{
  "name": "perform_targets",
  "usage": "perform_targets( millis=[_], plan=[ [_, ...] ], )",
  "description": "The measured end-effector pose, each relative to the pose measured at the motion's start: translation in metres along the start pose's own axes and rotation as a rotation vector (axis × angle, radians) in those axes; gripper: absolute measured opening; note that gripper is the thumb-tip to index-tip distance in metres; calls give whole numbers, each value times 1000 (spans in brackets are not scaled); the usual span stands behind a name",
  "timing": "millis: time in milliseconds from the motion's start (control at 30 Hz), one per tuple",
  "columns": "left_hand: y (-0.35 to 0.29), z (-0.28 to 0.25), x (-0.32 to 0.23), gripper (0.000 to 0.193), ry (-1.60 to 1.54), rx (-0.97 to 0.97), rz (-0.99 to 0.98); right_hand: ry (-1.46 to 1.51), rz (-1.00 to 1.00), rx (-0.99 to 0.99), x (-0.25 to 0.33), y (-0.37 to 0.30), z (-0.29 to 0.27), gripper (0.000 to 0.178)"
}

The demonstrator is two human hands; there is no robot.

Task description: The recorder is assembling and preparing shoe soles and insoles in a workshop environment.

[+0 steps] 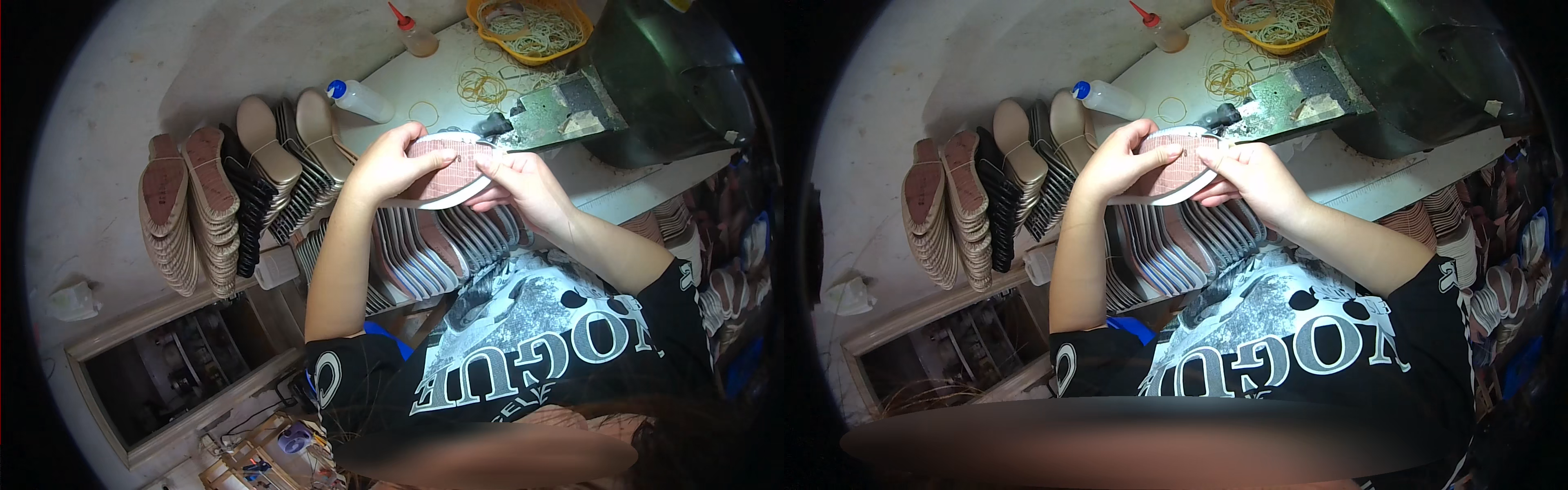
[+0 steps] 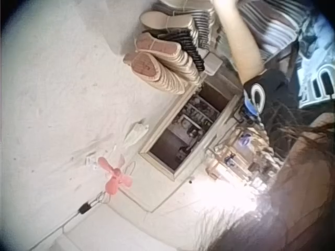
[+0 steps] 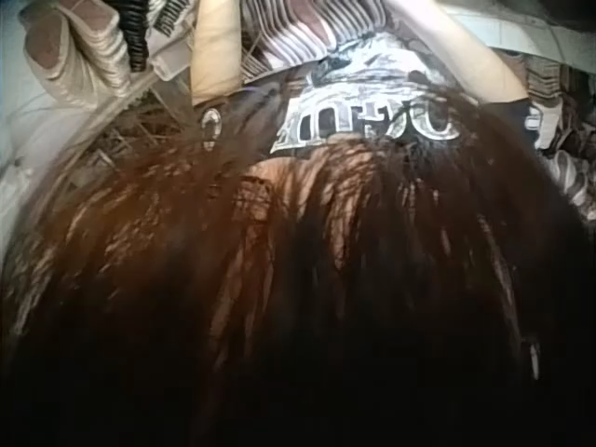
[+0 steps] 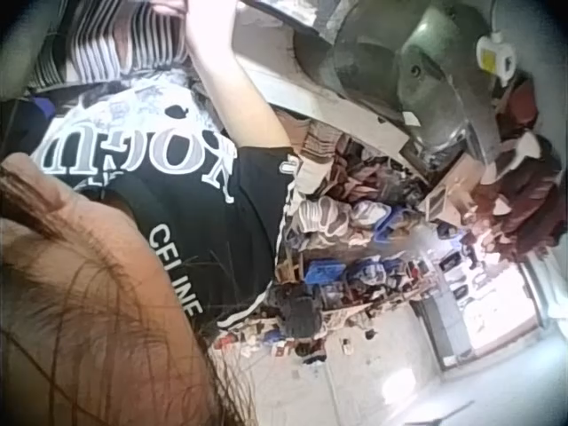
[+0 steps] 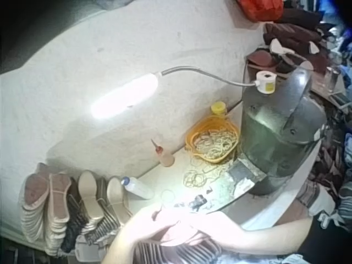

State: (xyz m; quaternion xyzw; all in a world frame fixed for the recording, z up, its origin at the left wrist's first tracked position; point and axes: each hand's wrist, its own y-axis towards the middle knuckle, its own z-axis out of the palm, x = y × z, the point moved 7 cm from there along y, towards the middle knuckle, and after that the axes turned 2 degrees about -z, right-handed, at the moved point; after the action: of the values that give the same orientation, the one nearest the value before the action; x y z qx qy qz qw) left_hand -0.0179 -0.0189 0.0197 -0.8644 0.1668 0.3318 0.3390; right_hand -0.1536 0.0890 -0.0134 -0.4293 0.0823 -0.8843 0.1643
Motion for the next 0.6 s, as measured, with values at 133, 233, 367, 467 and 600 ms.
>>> perform_targets(
  millis=[133,233,367,467,600],
  plan=[
    [-14,3,-7,41,89,-64,-74,31,23,-21,-3,0,-5,36],
    [-19,7,-6,42,106,-113,-72,17,23,-14,0,-1,-4,36],
    [-25,13,0,46,24,-122,-159,8,-2,1,-2,1,-6,35],
    [-20,18,16,49,-91,-116,-198,-8,-20,34,-5,4,-5,33],
    [-22,36,15,54,-310,-52,-270,-112,12,73,-4,-4,-8,29]
  ],
)
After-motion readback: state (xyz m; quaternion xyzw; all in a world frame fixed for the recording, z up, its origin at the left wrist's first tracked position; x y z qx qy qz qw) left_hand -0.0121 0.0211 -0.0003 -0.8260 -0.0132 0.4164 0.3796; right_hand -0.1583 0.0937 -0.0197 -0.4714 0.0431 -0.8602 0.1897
